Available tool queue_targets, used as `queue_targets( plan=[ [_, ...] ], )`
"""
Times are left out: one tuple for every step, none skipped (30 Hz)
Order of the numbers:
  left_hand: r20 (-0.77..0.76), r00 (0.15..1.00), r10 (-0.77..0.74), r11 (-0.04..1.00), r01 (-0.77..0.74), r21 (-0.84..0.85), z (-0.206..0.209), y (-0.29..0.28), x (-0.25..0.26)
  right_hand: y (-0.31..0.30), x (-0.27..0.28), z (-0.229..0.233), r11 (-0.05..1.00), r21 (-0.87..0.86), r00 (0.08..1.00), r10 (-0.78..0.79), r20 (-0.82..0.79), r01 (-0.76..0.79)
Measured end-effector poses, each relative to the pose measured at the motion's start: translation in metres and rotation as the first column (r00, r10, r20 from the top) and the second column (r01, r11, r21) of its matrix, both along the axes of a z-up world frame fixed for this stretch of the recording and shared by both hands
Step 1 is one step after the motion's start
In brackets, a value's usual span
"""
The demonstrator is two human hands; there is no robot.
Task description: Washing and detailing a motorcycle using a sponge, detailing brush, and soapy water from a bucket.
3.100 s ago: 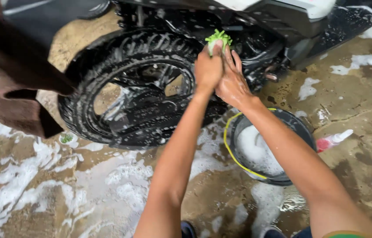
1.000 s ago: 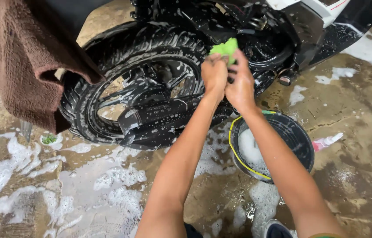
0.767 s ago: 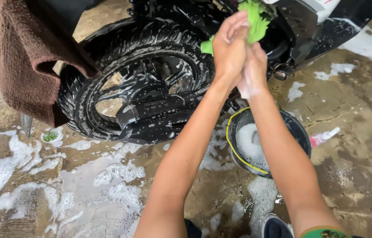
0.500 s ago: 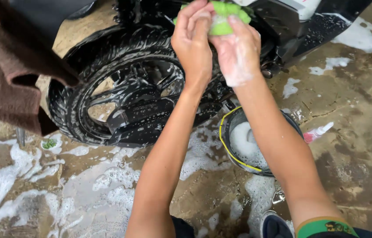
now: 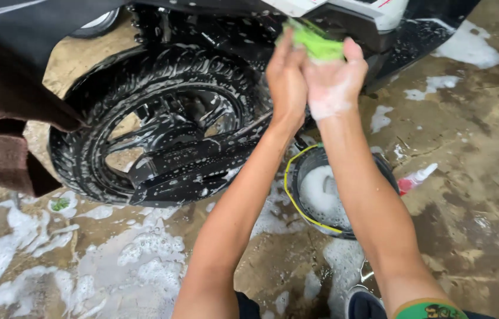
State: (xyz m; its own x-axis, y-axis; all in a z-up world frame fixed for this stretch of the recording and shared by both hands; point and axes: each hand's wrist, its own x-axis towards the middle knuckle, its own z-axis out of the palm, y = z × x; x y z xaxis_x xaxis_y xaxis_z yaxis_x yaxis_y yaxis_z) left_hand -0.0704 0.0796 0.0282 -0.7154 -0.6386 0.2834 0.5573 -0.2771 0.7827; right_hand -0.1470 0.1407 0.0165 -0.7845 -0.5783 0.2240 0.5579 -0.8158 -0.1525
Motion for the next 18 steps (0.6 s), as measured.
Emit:
queue_targets(
  plan=[
    [-0.073,0.994,0.087,0.995,-0.082,0.065,0.01,-0.006,0.011,-0.007,0.023,0.014,0.997,0.008,0.989,0.077,-0.126,-0.077],
    [-0.143,0.973,0.18,0.978,-0.161,0.133,0.02,-0.013,0.022,-0.015,0.046,0.029,0.988,0.023,0.955,0.156,-0.251,-0.155],
    [-0.14,0.971,0.193,0.976,-0.176,0.129,0.026,-0.024,0.028,-0.024,0.062,0.044,0.985,0.019,0.954,0.168,-0.248,-0.169],
    [-0.224,0.954,0.201,0.956,-0.141,0.258,0.029,-0.032,0.036,-0.031,0.082,0.055,0.989,-0.007,0.903,0.129,-0.41,-0.145],
    [-0.306,0.926,0.22,0.921,-0.094,0.378,0.032,-0.041,0.046,-0.037,0.101,0.068,0.992,-0.043,0.827,0.078,-0.557,-0.122],
    [-0.312,0.923,0.225,0.925,-0.101,0.367,0.029,-0.051,0.052,-0.048,0.109,0.069,0.99,-0.055,0.824,0.078,-0.562,-0.131],
    [-0.302,0.909,0.288,0.936,-0.201,0.289,0.026,-0.06,0.059,-0.058,0.116,0.072,0.997,0.02,0.842,0.073,-0.534,-0.074],
    [-0.29,0.889,0.353,0.93,-0.3,0.212,0.02,-0.068,0.068,-0.066,0.125,0.071,0.995,0.099,0.865,0.066,-0.498,-0.019],
    [-0.289,0.887,0.36,0.928,-0.31,0.205,0.027,-0.076,0.08,-0.071,0.14,0.078,0.995,0.093,0.866,0.071,-0.495,-0.029],
    [-0.335,0.842,0.424,0.906,-0.386,0.174,0.031,-0.084,0.094,-0.075,0.157,0.081,0.985,0.166,0.779,0.059,-0.624,0.058],
    [-0.382,0.79,0.48,0.875,-0.461,0.146,0.035,-0.092,0.108,-0.079,0.173,0.085,0.963,0.221,0.672,0.063,-0.738,0.153],
    [-0.377,0.791,0.482,0.873,-0.467,0.139,0.045,-0.099,0.123,-0.085,0.178,0.093,0.965,0.219,0.678,0.063,-0.732,0.146],
    [-0.344,0.791,0.505,0.863,-0.467,0.194,0.056,-0.104,0.138,-0.09,0.183,0.102,0.99,0.137,0.695,0.13,-0.708,-0.046],
    [-0.318,0.789,0.525,0.849,-0.462,0.254,0.067,-0.11,0.151,-0.096,0.187,0.111,0.972,0.046,0.691,0.196,-0.696,-0.23],
    [-0.321,0.788,0.526,0.849,-0.463,0.254,0.063,-0.112,0.151,-0.098,0.181,0.108,0.972,0.044,0.689,0.196,-0.698,-0.232],
    [-0.356,0.763,0.54,0.841,-0.503,0.199,0.06,-0.112,0.148,-0.098,0.173,0.104,0.973,0.082,0.745,0.218,-0.631,-0.216],
    [-0.392,0.737,0.551,0.828,-0.542,0.145,0.055,-0.113,0.144,-0.098,0.165,0.101,0.972,0.119,0.796,0.234,-0.558,-0.202],
    [-0.395,0.737,0.549,0.83,-0.536,0.152,0.055,-0.109,0.138,-0.095,0.156,0.093,0.973,0.124,0.793,0.232,-0.563,-0.196]
  ],
)
